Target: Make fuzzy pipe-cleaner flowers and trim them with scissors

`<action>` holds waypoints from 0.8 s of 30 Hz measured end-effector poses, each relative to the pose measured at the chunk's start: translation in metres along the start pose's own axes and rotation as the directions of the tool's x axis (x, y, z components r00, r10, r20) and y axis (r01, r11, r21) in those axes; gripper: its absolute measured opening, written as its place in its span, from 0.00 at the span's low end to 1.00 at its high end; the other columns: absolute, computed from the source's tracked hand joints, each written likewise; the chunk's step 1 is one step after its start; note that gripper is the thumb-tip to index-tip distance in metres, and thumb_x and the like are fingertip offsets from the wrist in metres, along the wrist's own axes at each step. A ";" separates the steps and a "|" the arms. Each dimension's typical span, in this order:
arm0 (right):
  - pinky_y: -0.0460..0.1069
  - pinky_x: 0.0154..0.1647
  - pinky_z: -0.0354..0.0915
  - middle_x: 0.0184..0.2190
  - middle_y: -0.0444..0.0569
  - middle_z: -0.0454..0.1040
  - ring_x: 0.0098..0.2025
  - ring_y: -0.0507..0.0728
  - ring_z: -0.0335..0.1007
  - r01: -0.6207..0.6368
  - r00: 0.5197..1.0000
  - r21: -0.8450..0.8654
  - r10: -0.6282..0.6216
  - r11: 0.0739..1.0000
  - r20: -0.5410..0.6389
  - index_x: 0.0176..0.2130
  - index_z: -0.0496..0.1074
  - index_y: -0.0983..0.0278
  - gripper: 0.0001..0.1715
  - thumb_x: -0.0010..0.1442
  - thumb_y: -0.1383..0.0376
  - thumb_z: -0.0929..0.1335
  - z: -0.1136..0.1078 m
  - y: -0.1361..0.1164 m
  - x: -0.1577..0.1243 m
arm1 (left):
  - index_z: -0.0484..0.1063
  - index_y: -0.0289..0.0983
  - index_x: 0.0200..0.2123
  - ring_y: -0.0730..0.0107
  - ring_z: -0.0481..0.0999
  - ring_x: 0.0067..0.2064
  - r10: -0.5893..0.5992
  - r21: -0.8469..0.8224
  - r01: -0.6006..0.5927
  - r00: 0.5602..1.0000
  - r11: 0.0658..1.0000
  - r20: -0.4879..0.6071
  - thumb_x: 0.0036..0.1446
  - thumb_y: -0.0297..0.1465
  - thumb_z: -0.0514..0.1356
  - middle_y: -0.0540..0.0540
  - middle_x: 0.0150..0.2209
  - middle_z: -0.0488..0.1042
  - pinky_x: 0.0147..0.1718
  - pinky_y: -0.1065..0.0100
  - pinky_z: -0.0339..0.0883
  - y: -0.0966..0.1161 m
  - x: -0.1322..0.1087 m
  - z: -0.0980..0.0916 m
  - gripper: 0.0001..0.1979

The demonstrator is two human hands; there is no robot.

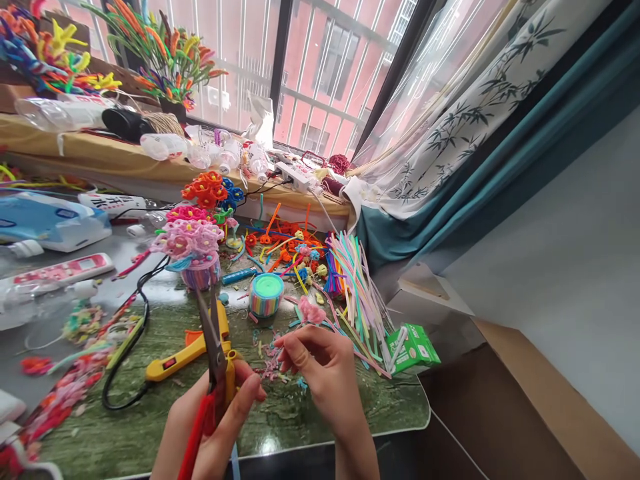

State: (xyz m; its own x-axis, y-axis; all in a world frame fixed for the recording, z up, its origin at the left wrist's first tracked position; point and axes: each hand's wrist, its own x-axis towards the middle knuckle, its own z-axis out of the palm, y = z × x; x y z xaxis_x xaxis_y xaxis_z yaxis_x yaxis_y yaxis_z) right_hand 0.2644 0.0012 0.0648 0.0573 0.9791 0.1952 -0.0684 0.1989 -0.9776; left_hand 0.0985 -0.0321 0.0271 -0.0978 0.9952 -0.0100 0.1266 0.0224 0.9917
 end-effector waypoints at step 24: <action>0.46 0.54 0.78 0.46 0.43 0.89 0.49 0.54 0.86 0.346 0.930 -0.123 -0.357 0.930 -0.090 0.50 0.86 0.51 0.12 0.65 0.59 0.81 -0.032 0.018 -0.007 | 0.74 0.43 0.28 0.71 0.71 0.26 0.067 0.174 -0.103 0.977 0.979 0.202 0.63 0.57 0.64 0.54 0.24 0.73 0.25 0.75 0.68 0.010 0.022 -0.032 0.25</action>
State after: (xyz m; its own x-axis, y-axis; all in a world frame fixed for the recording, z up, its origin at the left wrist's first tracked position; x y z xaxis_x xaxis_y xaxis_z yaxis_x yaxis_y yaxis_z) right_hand 0.2942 -0.0039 0.0435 0.1676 0.8353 0.5237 0.0784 0.5182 -0.8517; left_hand 0.0664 -0.0126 0.0404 0.1126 0.9932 0.0310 0.3061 -0.0643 0.9498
